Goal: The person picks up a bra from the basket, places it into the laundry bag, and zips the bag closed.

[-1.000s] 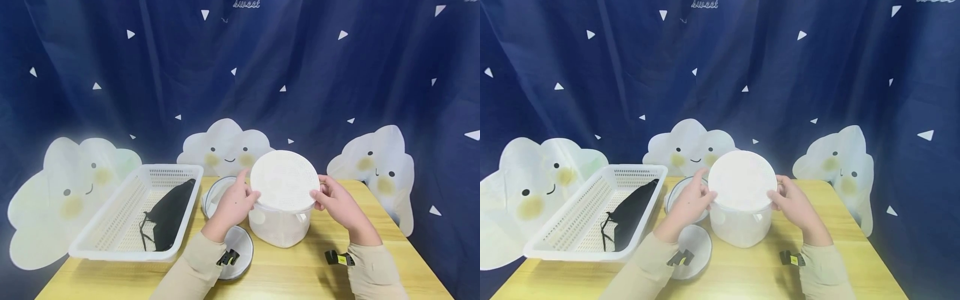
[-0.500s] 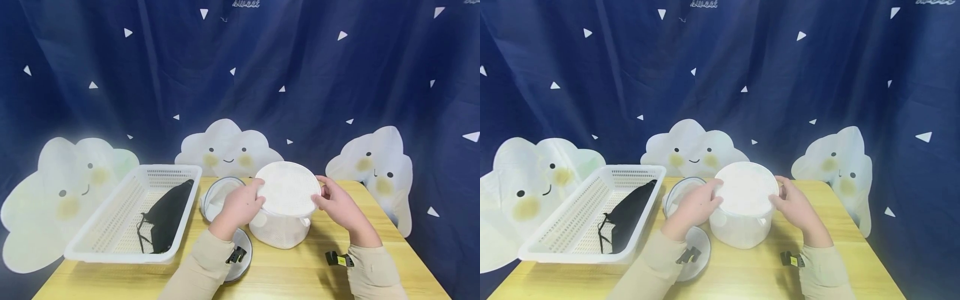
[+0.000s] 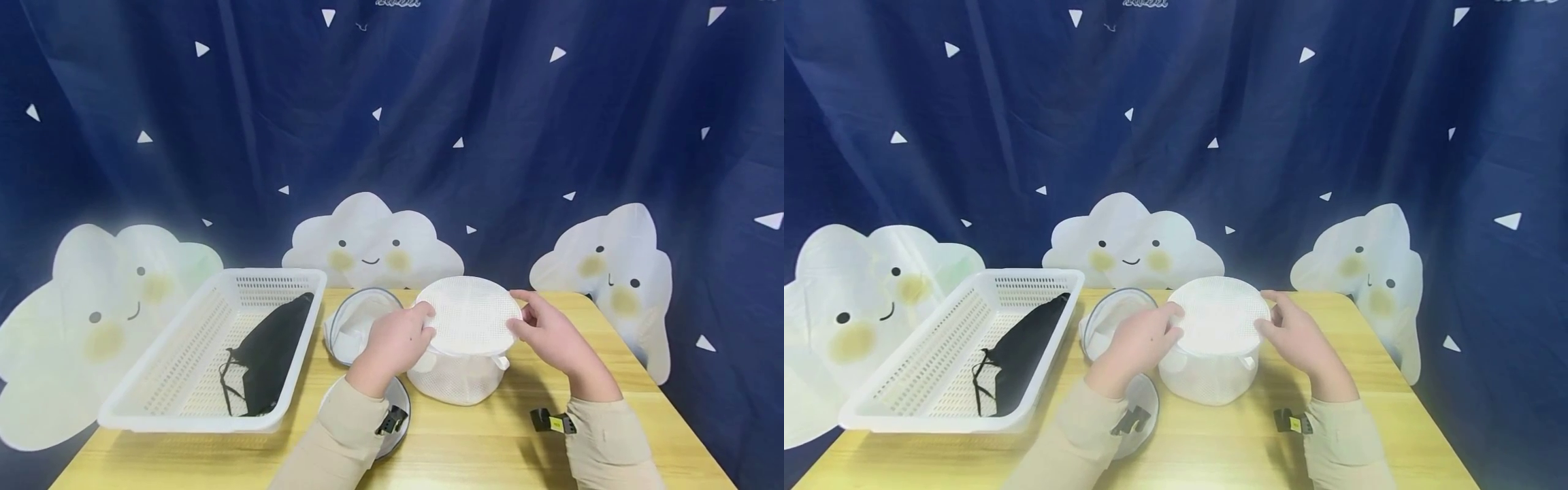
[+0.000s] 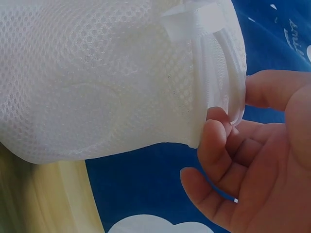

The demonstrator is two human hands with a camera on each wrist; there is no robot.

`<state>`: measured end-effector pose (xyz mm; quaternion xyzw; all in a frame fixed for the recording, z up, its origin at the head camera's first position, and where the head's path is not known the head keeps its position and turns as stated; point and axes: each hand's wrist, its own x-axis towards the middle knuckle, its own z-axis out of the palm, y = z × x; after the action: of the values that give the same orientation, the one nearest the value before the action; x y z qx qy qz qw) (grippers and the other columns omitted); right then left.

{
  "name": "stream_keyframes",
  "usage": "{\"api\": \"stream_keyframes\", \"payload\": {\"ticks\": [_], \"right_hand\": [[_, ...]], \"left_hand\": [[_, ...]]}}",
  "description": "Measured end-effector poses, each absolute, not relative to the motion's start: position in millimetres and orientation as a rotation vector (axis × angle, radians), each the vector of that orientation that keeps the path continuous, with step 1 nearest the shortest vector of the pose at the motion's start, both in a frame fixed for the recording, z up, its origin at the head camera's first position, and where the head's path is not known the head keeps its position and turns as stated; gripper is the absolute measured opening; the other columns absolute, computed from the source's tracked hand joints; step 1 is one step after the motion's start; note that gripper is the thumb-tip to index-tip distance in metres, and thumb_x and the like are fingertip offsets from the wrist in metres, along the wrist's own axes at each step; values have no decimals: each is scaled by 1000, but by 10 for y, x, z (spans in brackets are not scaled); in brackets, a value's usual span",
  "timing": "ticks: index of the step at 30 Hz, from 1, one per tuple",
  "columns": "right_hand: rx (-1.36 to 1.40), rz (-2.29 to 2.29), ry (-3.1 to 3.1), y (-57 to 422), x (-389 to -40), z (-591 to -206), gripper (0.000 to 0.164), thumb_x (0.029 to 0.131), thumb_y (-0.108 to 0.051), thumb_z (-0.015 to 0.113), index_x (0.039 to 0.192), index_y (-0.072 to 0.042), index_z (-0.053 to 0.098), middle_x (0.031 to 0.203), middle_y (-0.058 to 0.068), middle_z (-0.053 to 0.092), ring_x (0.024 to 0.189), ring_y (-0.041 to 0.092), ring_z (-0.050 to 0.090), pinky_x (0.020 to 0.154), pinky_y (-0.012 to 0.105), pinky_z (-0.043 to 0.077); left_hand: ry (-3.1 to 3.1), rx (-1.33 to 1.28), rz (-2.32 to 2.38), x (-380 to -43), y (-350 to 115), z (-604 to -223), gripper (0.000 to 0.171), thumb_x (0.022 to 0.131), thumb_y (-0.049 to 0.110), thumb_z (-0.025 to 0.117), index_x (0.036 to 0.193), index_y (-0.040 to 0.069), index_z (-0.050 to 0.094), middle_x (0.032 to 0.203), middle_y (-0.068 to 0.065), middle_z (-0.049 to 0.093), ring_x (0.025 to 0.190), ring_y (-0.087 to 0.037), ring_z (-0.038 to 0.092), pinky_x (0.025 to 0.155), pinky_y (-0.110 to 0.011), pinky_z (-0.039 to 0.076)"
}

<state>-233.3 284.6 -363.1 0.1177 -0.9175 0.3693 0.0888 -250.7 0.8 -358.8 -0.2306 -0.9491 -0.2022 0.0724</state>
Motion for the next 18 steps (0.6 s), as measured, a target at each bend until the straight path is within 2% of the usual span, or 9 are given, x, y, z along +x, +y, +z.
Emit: {"api": "stream_keyframes", "payload": {"ticks": [6, 10, 18], "right_hand": [[308, 1080, -2736, 2820, -2338, -3647, 56, 100, -22, 63, 148, -2, 41, 98, 11, 56, 82, 25, 56, 73, 39, 47], [290, 1063, -2737, 2806, -2349, -3669, 54, 101, -24, 62, 148, -4, 43, 102, 11, 58, 81, 27, 57, 72, 40, 47], [302, 1026, -2699, 2771, -2375, -3676, 45, 101, -20, 62, 142, -4, 51, 96, 10, 58, 74, 22, 57, 69, 39, 48]], "left_hand": [[-2864, -673, -636, -2509, -11, -3589, 29, 100, 27, 64, 126, 16, 63, 102, -1, 73, 82, -20, 66, 68, -37, 50], [-2860, -666, -654, -2519, -22, -3600, 27, 100, 27, 64, 124, 15, 64, 97, -2, 73, 79, -19, 64, 68, -37, 50], [-2843, -652, -688, -2550, -25, -3609, 11, 101, 25, 63, 105, 16, 60, 78, 2, 62, 70, -18, 57, 66, -36, 48]]}}
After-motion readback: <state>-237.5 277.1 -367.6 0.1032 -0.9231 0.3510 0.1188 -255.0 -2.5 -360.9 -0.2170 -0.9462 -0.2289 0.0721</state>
